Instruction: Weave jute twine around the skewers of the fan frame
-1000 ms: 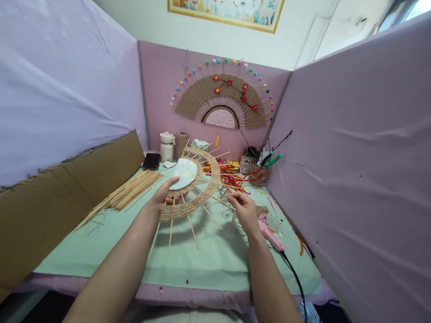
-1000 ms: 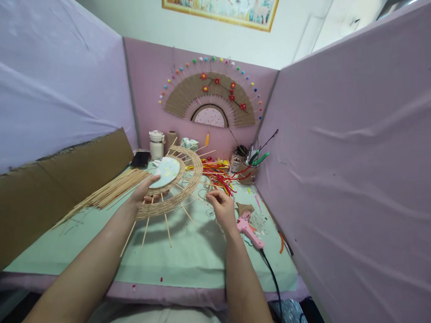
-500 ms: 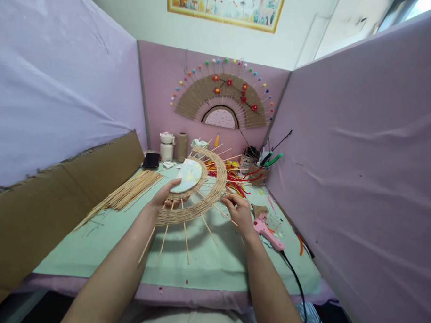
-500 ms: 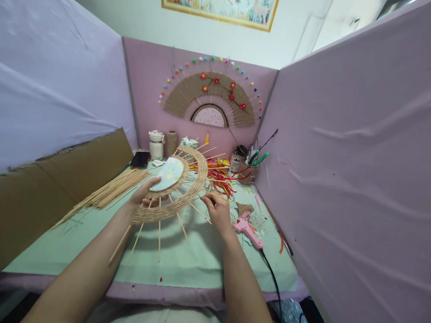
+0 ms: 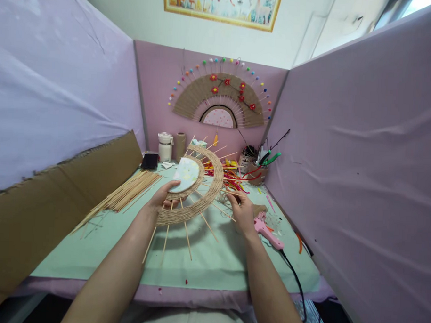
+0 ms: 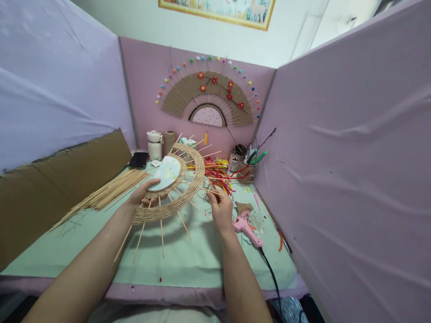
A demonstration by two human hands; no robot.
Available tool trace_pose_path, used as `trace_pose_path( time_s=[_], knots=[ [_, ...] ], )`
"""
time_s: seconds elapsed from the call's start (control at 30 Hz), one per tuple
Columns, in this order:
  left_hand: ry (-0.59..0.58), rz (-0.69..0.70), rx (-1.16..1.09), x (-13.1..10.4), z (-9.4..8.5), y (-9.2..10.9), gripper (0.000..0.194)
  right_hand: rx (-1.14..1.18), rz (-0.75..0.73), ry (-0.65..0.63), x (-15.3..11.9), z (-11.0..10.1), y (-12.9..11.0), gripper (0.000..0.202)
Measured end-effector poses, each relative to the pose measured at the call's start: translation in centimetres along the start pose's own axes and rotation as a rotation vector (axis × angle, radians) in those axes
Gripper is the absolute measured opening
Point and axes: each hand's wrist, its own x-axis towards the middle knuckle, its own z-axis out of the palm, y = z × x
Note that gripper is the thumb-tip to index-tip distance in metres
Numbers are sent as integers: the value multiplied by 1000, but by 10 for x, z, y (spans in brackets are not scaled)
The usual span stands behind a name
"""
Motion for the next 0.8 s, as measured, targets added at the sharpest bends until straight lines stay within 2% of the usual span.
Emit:
trace_pose_path(
  time_s=[0.37, 0.63, 0.8],
  knots=[
    [20, -31, -23, -1, -3, 3, 29, -47, -54, 151, 2, -4, 7, 20],
    [1, -1, 42, 3, -8, 2, 28, -15, -3, 377, 5, -12, 4, 22],
    [-32, 11, 123, 6, -14, 2, 32, -61, -133, 458, 6, -18, -1, 18]
  ],
)
